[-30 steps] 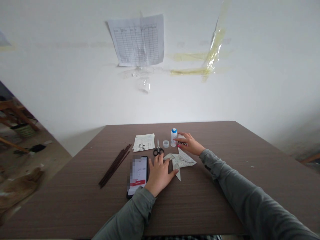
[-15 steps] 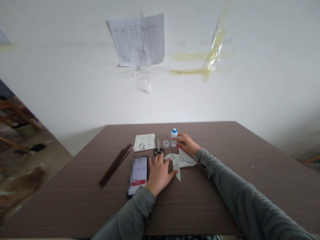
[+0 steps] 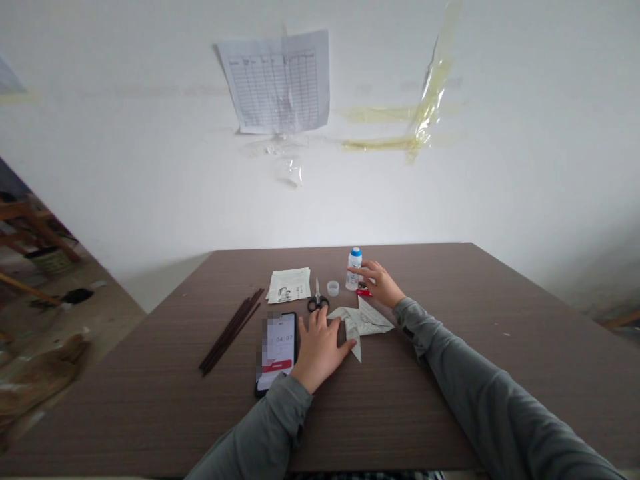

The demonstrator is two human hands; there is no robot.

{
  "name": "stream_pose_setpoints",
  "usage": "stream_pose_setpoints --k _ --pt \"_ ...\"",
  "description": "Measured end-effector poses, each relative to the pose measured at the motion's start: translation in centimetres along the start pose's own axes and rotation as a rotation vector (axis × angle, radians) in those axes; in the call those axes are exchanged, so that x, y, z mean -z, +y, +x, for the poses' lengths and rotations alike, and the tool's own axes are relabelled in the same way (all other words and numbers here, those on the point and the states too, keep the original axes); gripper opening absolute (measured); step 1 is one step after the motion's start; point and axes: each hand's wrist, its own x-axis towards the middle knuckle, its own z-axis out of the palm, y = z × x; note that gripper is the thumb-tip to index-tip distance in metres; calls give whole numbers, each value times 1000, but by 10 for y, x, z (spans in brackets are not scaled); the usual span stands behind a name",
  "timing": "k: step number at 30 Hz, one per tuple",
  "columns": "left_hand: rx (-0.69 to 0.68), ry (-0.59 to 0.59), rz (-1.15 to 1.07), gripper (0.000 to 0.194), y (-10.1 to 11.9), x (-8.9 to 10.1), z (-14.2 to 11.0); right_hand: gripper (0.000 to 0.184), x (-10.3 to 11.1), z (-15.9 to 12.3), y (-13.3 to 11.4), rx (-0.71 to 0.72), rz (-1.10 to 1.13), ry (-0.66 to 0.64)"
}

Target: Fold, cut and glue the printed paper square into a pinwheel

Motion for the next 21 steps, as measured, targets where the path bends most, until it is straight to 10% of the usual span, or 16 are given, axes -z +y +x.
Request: stream_pose_setpoints --k 21 --pt "-6 10 -29 65 1 -12 2 39 33 -67 -17 -284 10 354"
